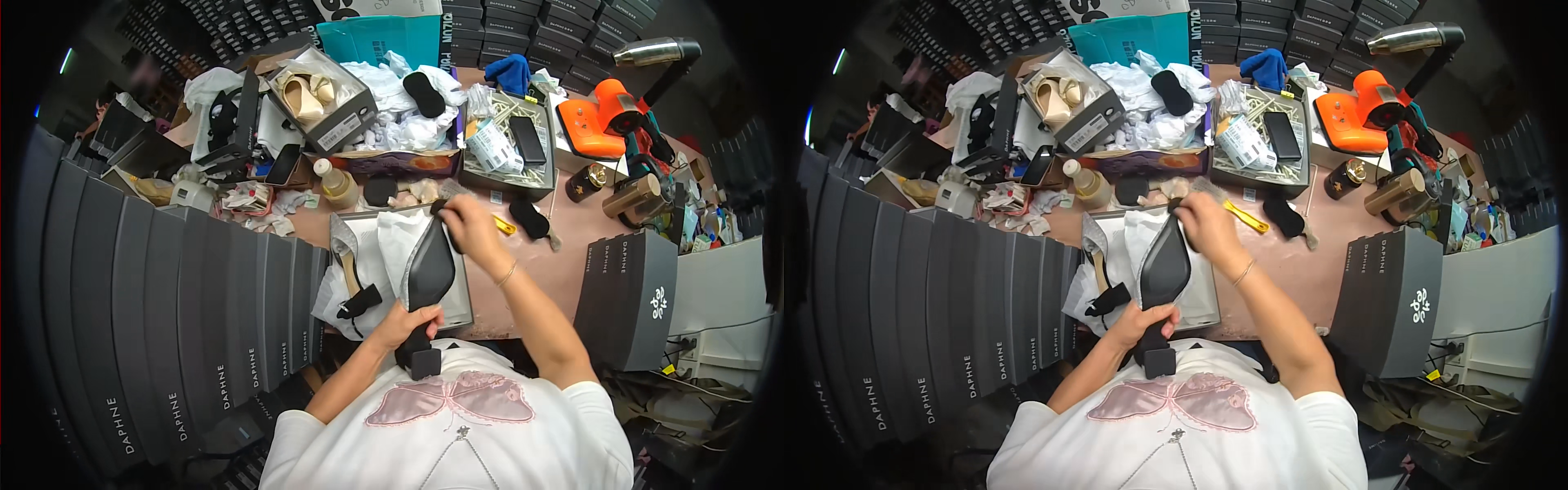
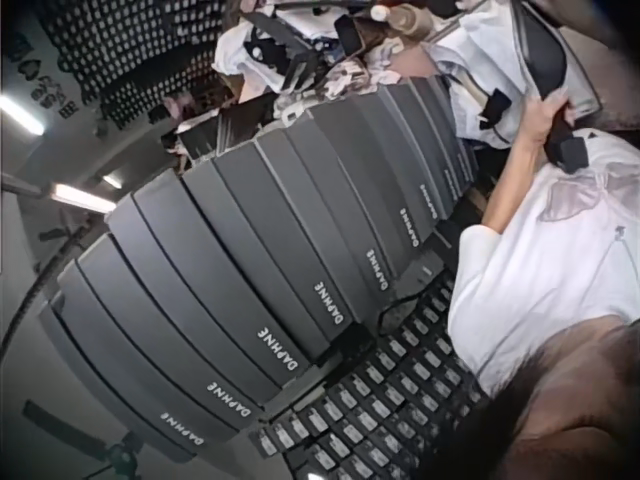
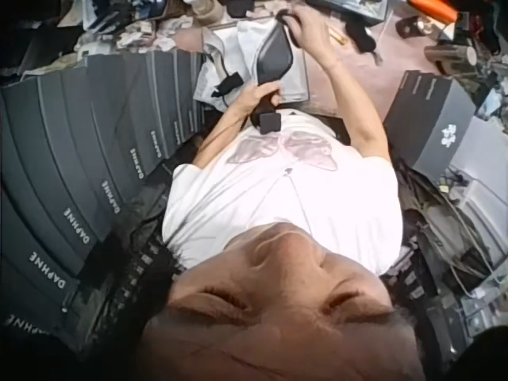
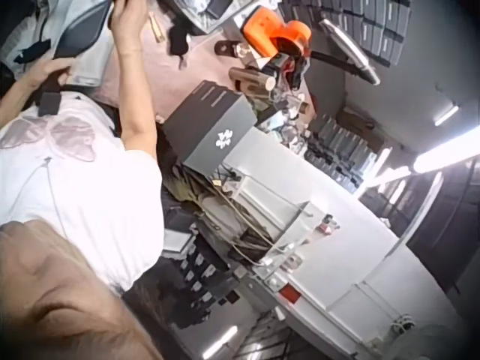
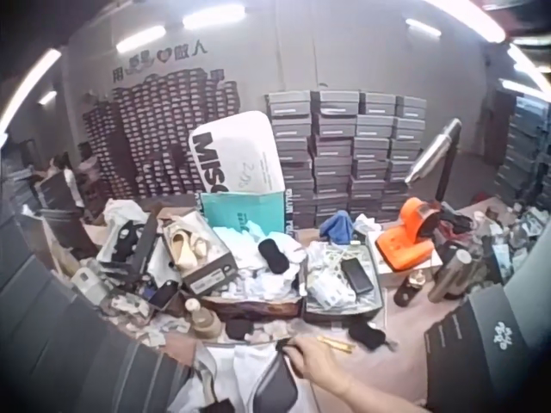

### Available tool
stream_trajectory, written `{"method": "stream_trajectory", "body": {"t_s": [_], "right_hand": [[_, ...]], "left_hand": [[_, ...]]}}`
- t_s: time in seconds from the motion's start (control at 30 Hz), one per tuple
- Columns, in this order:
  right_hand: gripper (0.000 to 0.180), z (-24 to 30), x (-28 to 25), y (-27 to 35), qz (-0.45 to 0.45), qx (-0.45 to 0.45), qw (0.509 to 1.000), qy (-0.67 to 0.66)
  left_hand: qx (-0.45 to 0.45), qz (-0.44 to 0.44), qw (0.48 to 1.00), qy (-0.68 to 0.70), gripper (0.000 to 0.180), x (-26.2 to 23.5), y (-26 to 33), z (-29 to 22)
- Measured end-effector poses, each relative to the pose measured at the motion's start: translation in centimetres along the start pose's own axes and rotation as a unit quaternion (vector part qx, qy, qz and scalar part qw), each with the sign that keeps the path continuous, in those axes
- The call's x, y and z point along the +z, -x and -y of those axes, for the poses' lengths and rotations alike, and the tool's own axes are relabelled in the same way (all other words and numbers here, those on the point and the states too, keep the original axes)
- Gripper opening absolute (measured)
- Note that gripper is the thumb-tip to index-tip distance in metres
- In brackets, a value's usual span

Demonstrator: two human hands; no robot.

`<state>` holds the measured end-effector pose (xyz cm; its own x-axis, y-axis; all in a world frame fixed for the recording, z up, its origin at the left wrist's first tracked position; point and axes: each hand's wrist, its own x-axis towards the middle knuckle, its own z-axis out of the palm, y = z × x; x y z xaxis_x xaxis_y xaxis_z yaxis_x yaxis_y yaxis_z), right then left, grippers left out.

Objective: The person is inspecting, cleaning with a brush and cloth, and packing high-heeled shoes into boxes.

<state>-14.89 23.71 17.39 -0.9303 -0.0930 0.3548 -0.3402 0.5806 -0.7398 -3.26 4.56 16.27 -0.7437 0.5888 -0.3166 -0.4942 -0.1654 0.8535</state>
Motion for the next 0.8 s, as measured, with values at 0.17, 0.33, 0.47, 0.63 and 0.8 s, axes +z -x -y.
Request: {"method": "stream_trajectory", "body": {"t_s": [0.17, 0.33, 0.47, 0.63, 0.8], "right_hand": [[0.023, 4.3, -2.7, 2.7, 0.091, -0.07, 0.987, -0.114], [0.03, 4.8, -2.8, 8.4, 0.365, -0.151, 0.915, -0.088], [0.027, 1.5, -5.7, 7.9, 0.331, -0.03, 0.941, -0.067], [0.038, 7.3, -4.6, 7.6, 0.225, -0.109, 0.966, 0.063], [0.048, 4.5, -4.2, 13.4, 0.245, -0.144, 0.945, 0.161]], "left_hand": [[-0.067, 0.005, 0.953, 0.295, 0.089, -1.2, -1.7, 0.3], [-0.054, -0.066, 0.941, 0.326, 0.067, -1.4, -2.0, 2.6], [-0.056, -0.134, 0.946, 0.291, 0.069, -2.1, -2.9, 1.5], [0.006, -0.344, 0.923, 0.171, 0.055, -1.2, -5.1, 1.9], [0.043, -0.38, 0.88, 0.281, 0.052, -3.3, -5.9, -0.9]]}}
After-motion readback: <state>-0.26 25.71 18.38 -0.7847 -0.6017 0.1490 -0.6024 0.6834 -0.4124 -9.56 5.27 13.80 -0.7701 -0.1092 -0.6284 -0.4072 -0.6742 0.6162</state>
